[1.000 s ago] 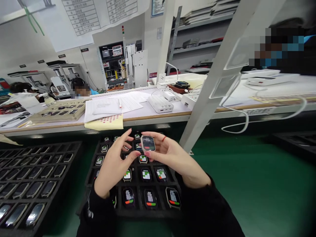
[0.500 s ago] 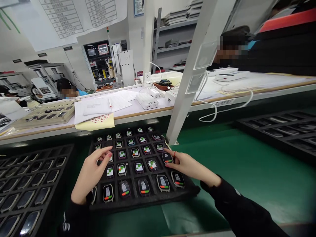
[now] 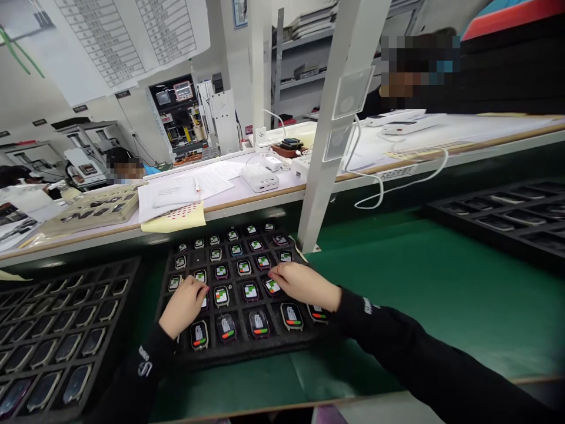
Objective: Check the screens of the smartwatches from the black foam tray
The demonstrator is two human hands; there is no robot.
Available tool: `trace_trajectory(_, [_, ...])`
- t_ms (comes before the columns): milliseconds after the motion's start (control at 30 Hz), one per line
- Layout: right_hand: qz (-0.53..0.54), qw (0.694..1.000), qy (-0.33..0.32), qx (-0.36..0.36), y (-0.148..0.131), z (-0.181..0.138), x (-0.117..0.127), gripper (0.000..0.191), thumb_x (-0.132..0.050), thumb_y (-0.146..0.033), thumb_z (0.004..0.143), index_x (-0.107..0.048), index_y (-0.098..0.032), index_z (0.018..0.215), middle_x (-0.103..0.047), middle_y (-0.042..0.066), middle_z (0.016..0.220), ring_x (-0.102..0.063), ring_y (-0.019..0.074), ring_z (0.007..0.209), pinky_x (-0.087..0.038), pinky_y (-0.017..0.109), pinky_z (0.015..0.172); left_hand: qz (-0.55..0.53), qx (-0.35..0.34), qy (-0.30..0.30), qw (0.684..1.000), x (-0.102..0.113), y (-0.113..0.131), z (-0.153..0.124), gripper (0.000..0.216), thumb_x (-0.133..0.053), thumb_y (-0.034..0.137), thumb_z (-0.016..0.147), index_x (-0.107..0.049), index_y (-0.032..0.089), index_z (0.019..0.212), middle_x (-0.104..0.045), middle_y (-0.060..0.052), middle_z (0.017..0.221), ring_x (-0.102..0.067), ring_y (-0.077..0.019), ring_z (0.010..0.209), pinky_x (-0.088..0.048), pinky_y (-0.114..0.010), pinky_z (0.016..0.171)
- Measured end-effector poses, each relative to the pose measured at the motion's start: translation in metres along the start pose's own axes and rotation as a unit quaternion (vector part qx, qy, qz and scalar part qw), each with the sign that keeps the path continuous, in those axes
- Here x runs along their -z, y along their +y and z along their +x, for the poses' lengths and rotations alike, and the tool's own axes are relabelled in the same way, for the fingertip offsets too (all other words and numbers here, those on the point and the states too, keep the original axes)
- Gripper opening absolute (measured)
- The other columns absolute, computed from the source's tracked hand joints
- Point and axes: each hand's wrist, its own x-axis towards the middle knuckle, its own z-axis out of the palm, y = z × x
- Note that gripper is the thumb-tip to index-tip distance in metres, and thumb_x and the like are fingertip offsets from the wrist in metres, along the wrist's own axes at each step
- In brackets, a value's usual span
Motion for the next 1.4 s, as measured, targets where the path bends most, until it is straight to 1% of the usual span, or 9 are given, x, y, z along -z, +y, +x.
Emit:
trace_trajectory(167, [-0.006,0.998,-0.046,0.029,0.000,0.016,-0.005,0.018,-0.067,-0.031,0.106,-0.069,-0.015,0.114,-0.068,0.009,0.116,-0.068,0.0241,0.101,-0.059,0.044,0.091,0.049,0.008,-0.003,0.999,-0.011,-0.003,0.001,0.018,-0.059,0.030,0.101,-0.068,0.014,0.101,-0.069,-0.006,0.102,-0.067,-0.0202,0.097,-0.056,-0.043,0.091])
trace_trajectory(400, [0.035,0.995,-0.087,0.032,0.010,0.014,0.009,0.016,-0.065,-0.030,0.108,-0.070,-0.015,0.109,-0.070,0.007,0.110,-0.069,0.0229,0.098,-0.059,0.043,0.091,0.078,0.032,-0.013,0.996,-0.005,-0.007,-0.002,0.023,-0.063,0.034,0.099,-0.068,0.014,0.107,-0.070,-0.008,0.109,-0.068,-0.0216,0.101,-0.058,-0.044,0.091])
trace_trajectory(633, [0.094,0.992,-0.087,0.020,0.013,0.013,0.012,0.017,-0.064,-0.031,0.108,-0.070,-0.015,0.103,-0.070,0.006,0.104,-0.069,0.0223,0.094,-0.058,0.042,0.089,0.036,0.030,0.006,0.999,-0.002,-0.005,-0.008,0.019,-0.060,0.030,0.101,-0.068,0.013,0.101,-0.070,-0.007,0.103,-0.068,-0.0214,0.099,-0.057,-0.045,0.092])
trace_trajectory(767, [0.162,0.981,-0.103,0.030,0.015,0.009,0.015,0.016,-0.066,-0.029,0.107,-0.069,-0.015,0.102,-0.069,0.003,0.095,-0.069,0.0206,0.086,-0.059,0.039,0.083,-0.021,0.000,0.038,0.999,0.001,0.008,-0.014,0.025,-0.047,0.027,0.104,-0.066,0.015,0.118,-0.067,-0.013,0.118,-0.064,-0.0273,0.114,-0.052,-0.049,0.102])
trace_trajectory(867, [0.230,0.966,-0.109,0.036,0.016,0.009,0.017,0.015,-0.068,-0.028,0.105,-0.068,-0.014,0.099,-0.070,0.003,0.091,-0.069,0.0205,0.084,-0.058,0.037,0.081,-0.064,-0.033,0.045,0.996,0.001,0.028,-0.018,0.031,-0.047,0.031,0.103,-0.062,0.018,0.127,-0.065,-0.013,0.126,-0.062,-0.0291,0.121,-0.051,-0.048,0.105])
trace_trajectory(1000, [0.318,0.946,-0.065,0.021,0.011,0.012,0.015,0.017,-0.070,-0.030,0.102,-0.067,-0.014,0.098,-0.069,0.002,0.087,-0.068,0.0203,0.082,-0.055,0.035,0.079,-0.113,-0.071,0.051,0.990,-0.004,0.065,-0.021,0.044,-0.057,0.034,0.099,-0.055,0.021,0.141,-0.059,-0.013,0.138,-0.058,-0.0301,0.131,-0.047,-0.047,0.112])
trace_trajectory(1133, [0.406,0.913,-0.029,-0.008,-0.004,0.014,0.010,0.025,-0.074,-0.037,0.094,-0.066,-0.014,0.100,-0.066,0.000,0.073,-0.062,0.0169,0.067,-0.045,0.027,0.062,-0.158,-0.107,0.052,0.980,-0.012,0.096,-0.018,0.065,-0.067,0.033,0.093,-0.044,0.026,0.153,-0.052,-0.013,0.151,-0.054,-0.0312,0.139,-0.045,-0.047,0.116])
trace_trajectory(1233, [0.473,0.880,-0.017,-0.020,-0.020,0.012,0.009,0.037,-0.078,-0.045,0.087,-0.064,-0.016,0.105,-0.067,-0.001,0.072,-0.060,0.0157,0.063,-0.040,0.025,0.056,-0.182,-0.125,0.062,0.973,-0.015,0.106,-0.011,0.061,-0.067,0.027,0.094,-0.048,0.026,0.152,-0.055,-0.012,0.151,-0.053,-0.0306,0.140,-0.043,-0.048,0.118])
trace_trajectory(1400, [0.555,0.831,-0.002,-0.032,-0.035,0.006,0.005,0.050,-0.087,-0.053,0.076,-0.061,-0.018,0.100,-0.068,-0.001,0.074,-0.061,0.0155,0.067,-0.043,0.025,0.060,-0.213,-0.130,0.074,0.966,-0.011,0.103,-0.005,0.054,-0.071,0.019,0.090,-0.059,0.026,0.142,-0.061,-0.011,0.145,-0.056,-0.0297,0.136,-0.042,-0.048,0.118])
